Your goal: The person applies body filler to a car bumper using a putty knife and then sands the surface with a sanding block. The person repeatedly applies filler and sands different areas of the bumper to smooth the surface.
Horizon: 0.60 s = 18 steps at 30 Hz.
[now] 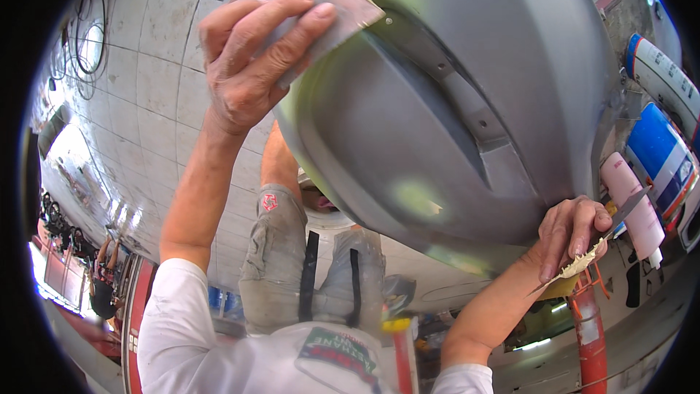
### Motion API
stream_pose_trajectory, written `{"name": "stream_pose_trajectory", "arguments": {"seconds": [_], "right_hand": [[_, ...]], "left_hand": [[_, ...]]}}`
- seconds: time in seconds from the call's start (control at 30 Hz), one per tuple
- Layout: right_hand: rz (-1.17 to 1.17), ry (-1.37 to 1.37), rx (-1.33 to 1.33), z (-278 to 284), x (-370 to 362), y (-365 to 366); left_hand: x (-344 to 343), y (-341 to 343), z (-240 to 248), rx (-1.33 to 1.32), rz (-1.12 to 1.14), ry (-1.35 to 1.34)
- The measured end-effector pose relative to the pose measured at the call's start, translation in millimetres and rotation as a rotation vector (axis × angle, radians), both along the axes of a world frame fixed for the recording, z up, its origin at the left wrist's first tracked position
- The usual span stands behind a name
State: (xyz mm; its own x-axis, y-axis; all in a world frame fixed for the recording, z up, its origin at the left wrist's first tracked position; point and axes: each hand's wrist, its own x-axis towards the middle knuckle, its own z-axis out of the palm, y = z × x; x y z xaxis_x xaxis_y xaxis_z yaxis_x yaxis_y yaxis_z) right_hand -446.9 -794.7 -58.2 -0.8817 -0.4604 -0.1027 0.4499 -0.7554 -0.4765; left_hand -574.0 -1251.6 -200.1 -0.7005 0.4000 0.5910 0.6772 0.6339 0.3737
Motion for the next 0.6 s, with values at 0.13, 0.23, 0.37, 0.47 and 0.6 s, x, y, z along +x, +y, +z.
{"name": "stream_pose_trajectory", "arguments": {"seconds": [0.13,0.23,0.37,0.47,0.6], "right_hand": [[-0.037,-0.005,-0.008,-1.2,4.0,1.2],[-0.055,-0.026,-0.013,-0.7,4.6,1.8],[-0.071,-0.044,-0.003,1.5,6.8,1.9],[-0.092,-0.048,0.0,2.2,7.1,0.3],[-0.102,-0.053,0.016,2.8,8.7,-0.1]], "left_hand": [[-14.9,2.2,-2.2,-0.049,-0.088,-0.023],[-23.1,-12.3,-14.3,-0.079,-0.037,-0.023],[-16.7,-27.2,-4.8,-0.084,0.035,-0.111],[-19.2,-14.8,12.3,-0.027,-0.005,-0.148],[-21.9,8.5,22.2,-0.035,-0.099,-0.065]]}}
